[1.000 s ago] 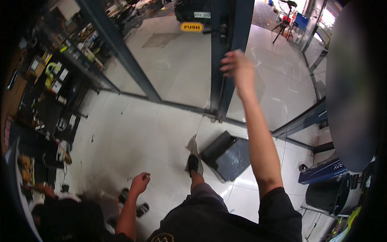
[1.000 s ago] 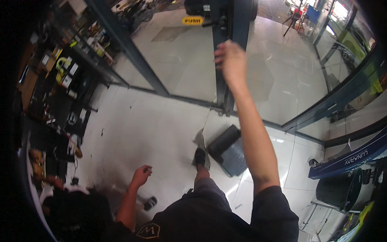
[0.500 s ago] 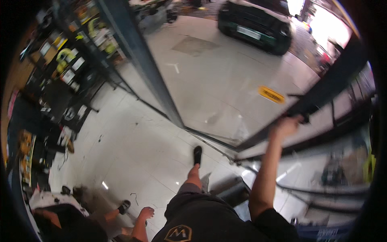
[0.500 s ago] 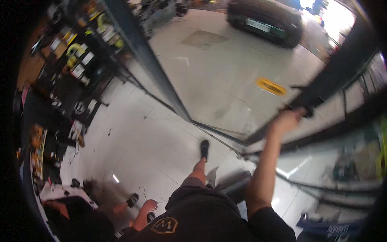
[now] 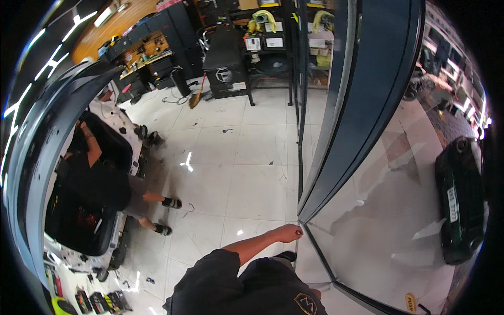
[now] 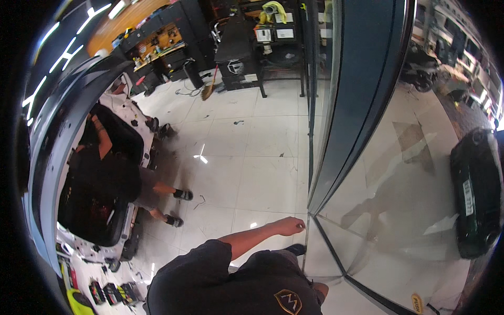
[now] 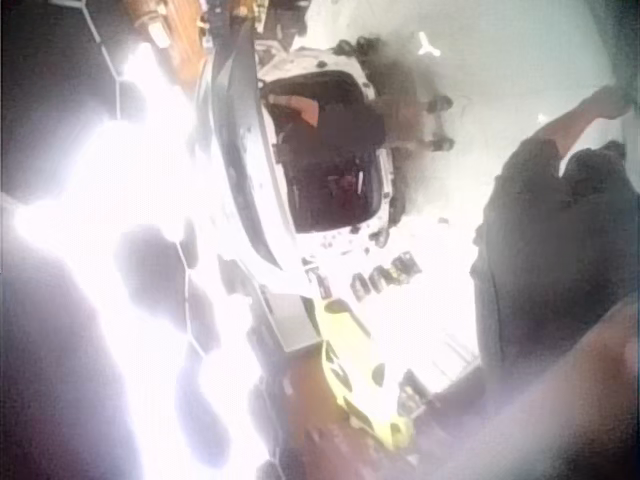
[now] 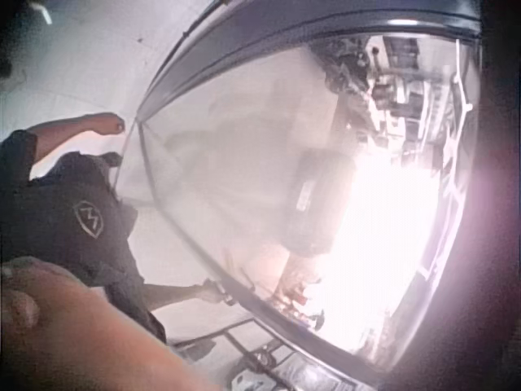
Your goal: The person installs a small black circular sensor into a white car bumper, then moves to the rear of a white SUV to handle a black plastic trim piece. The person and a coworker then fit a large black plastic cover onto a green car's rear bumper.
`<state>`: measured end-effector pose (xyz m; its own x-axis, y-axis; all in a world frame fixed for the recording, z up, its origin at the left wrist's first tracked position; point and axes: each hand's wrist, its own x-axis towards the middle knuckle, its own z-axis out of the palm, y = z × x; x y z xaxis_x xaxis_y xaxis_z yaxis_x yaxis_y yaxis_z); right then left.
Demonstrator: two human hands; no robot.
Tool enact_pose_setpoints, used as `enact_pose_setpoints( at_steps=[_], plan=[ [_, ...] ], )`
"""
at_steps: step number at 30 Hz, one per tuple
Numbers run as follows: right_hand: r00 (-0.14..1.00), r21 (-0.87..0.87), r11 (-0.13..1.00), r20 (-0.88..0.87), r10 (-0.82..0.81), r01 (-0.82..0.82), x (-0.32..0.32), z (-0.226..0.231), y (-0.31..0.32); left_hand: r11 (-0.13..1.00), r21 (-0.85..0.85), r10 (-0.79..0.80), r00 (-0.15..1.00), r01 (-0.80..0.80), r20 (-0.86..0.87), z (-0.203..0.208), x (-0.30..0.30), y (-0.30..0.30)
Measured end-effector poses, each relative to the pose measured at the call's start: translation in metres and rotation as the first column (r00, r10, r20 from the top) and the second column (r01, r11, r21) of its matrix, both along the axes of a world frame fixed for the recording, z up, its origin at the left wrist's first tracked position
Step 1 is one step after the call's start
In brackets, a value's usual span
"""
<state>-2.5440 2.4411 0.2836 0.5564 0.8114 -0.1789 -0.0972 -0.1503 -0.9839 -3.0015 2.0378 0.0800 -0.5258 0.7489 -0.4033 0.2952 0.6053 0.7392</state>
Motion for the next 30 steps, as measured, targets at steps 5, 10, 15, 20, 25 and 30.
enact_pose_setpoints(
  at_steps=[5, 10, 15, 20, 25, 30],
  plan=[
    [0.971, 0.215, 0.954, -0.071, 0.229, -0.209, -0.064, 0.014, 0.119, 0.999, 0.013, 0.035, 0.991, -0.034, -0.126, -0.02, 0.021, 0.071],
    [0.838, 0.275, 0.848, -0.194, 0.51, -0.452, -0.099, -0.017, 0.229, 0.94, -0.302, -0.005, 0.876, -0.161, -0.482, -0.165, 0.074, -0.002],
    [0.663, 0.368, 0.711, -0.27, 0.698, -0.599, -0.089, -0.024, 0.308, 0.611, -0.582, 0.455, 0.84, -0.537, -0.297, -0.157, 0.236, 0.05],
    [0.41, 0.382, 0.537, -0.367, 0.835, -0.752, -0.07, -0.035, 0.361, 0.799, -0.463, 0.468, 0.88, -0.384, 0.078, -0.13, 0.364, 0.173],
    [0.15, 0.43, 0.37, -0.465, 0.873, -0.823, -0.031, -0.048, 0.373, 0.923, -0.027, 0.38, 0.919, -0.384, -0.107, -0.131, 0.443, 0.296],
    [-0.067, 0.505, 0.201, -0.464, 0.883, -0.839, 0.029, -0.055, 0.384, 0.956, 0.023, 0.293, 0.954, -0.292, -0.057, -0.019, 0.455, 0.409]
  ],
)
